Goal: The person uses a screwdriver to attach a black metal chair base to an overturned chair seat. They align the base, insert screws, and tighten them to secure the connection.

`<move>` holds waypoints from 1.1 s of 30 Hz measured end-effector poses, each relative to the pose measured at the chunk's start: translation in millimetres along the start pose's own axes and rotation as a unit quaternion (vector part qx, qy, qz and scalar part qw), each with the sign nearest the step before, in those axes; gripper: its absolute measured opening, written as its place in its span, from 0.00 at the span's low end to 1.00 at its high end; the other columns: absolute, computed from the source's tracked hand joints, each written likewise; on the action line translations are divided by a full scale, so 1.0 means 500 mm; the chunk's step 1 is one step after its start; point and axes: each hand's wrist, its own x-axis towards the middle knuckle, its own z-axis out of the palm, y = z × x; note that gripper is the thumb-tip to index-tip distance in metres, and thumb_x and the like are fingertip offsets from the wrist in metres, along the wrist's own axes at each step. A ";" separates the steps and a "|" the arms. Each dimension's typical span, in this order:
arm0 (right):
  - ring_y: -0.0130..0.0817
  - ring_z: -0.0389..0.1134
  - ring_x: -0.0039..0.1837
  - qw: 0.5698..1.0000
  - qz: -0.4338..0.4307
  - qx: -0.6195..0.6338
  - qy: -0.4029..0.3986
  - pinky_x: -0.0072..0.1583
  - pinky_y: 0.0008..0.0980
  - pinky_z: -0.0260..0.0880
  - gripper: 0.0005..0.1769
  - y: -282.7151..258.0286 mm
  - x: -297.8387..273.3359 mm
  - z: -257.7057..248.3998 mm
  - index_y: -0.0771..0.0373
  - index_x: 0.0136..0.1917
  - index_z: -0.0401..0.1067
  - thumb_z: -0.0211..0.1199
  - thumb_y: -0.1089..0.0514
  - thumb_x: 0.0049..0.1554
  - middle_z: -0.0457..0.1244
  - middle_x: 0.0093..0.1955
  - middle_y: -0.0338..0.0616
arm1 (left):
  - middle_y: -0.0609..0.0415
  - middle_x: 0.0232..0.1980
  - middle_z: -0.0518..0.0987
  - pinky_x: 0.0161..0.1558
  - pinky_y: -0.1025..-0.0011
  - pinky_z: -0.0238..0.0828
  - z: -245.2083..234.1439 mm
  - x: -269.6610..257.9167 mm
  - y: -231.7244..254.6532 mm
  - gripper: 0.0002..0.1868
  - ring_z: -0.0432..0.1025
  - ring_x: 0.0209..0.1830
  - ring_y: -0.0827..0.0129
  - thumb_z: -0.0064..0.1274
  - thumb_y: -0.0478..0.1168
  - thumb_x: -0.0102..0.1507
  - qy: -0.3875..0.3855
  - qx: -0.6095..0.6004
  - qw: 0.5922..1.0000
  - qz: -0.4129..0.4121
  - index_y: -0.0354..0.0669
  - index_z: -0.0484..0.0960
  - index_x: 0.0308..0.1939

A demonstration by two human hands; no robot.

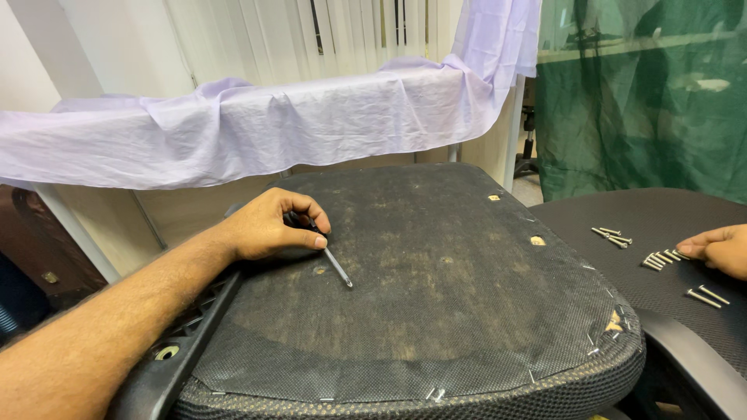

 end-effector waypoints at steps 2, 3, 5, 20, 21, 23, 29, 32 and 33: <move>0.41 0.78 0.41 0.999 0.016 0.037 -0.007 0.48 0.33 0.77 0.14 -0.006 -0.008 -0.005 0.68 0.59 0.82 0.63 0.62 0.63 0.77 0.47 0.56 | 0.59 0.37 0.87 0.48 0.73 0.75 -0.007 -0.005 -0.004 0.14 0.78 0.40 0.75 0.69 0.45 0.53 0.004 0.005 1.000 -0.008 0.45 0.89 0.41; 0.44 0.77 0.40 0.999 0.022 0.043 0.004 0.45 0.36 0.76 0.14 -0.006 -0.013 -0.005 0.69 0.60 0.81 0.62 0.60 0.64 0.77 0.47 0.58 | 0.59 0.37 0.87 0.48 0.73 0.74 -0.009 -0.009 -0.005 0.14 0.78 0.39 0.75 0.69 0.45 0.53 0.007 0.007 1.000 -0.013 0.45 0.89 0.41; 0.42 0.76 0.41 0.999 0.030 0.041 0.007 0.46 0.36 0.76 0.15 -0.005 -0.022 -0.003 0.68 0.60 0.81 0.62 0.60 0.64 0.76 0.47 0.57 | 0.59 0.36 0.87 0.45 0.73 0.74 -0.011 -0.015 -0.006 0.14 0.78 0.38 0.75 0.68 0.45 0.54 0.009 -0.005 1.000 -0.016 0.45 0.89 0.40; 0.33 0.71 0.45 0.968 -0.124 0.101 0.193 0.48 0.30 0.72 0.16 -0.116 -0.070 -0.028 0.66 0.64 0.76 0.61 0.57 0.67 0.72 0.50 0.49 | 0.59 0.35 0.84 0.42 0.71 0.75 -0.005 -0.010 -0.002 0.14 0.77 0.35 0.74 0.68 0.40 0.51 0.066 0.113 0.985 -0.110 0.51 0.88 0.40; 0.32 0.71 0.46 0.953 -0.177 0.138 0.202 0.48 0.30 0.72 0.16 -0.168 -0.090 -0.030 0.66 0.64 0.76 0.61 0.57 0.67 0.71 0.51 0.48 | 0.57 0.36 0.83 0.42 0.70 0.75 -0.006 -0.010 -0.002 0.15 0.76 0.34 0.72 0.68 0.38 0.51 0.073 0.117 0.981 -0.135 0.53 0.88 0.42; 0.31 0.70 0.46 0.933 -0.258 0.188 0.165 0.48 0.29 0.71 0.16 -0.292 -0.146 -0.037 0.66 0.65 0.76 0.61 0.57 0.67 0.71 0.51 0.47 | 0.61 0.41 0.79 0.42 0.70 0.75 -0.007 -0.007 -0.001 0.16 0.74 0.36 0.73 0.69 0.38 0.49 0.078 0.117 0.984 -0.111 0.51 0.89 0.41; 0.31 0.70 0.44 0.937 -0.319 0.104 -0.092 0.47 0.30 0.72 0.20 -0.713 -0.359 0.046 0.61 0.65 0.75 0.61 0.54 0.62 0.73 0.49 0.44 | 0.59 0.45 0.76 0.46 0.70 0.74 -0.017 -0.008 0.004 0.18 0.72 0.40 0.73 0.74 0.38 0.46 0.081 0.097 0.985 -0.113 0.50 0.87 0.39; 0.32 0.74 0.52 0.897 -0.372 -0.013 -0.239 0.53 0.33 0.76 0.29 -0.857 -0.455 0.144 0.52 0.69 0.71 0.64 0.46 0.54 0.71 0.59 0.41 | 0.59 0.43 0.76 0.47 0.72 0.75 -0.018 -0.010 0.003 0.20 0.74 0.43 0.74 0.76 0.37 0.46 0.085 0.080 0.990 -0.079 0.46 0.80 0.35; 0.34 0.72 0.56 0.855 -0.458 -0.064 -0.235 0.57 0.36 0.74 0.33 -0.889 -0.484 0.182 0.52 0.70 0.69 0.66 0.43 0.53 0.70 0.61 0.41 | 0.59 0.42 0.77 0.47 0.72 0.75 -0.019 -0.010 0.003 0.21 0.75 0.43 0.75 0.77 0.37 0.45 0.087 0.077 0.991 -0.060 0.45 0.78 0.33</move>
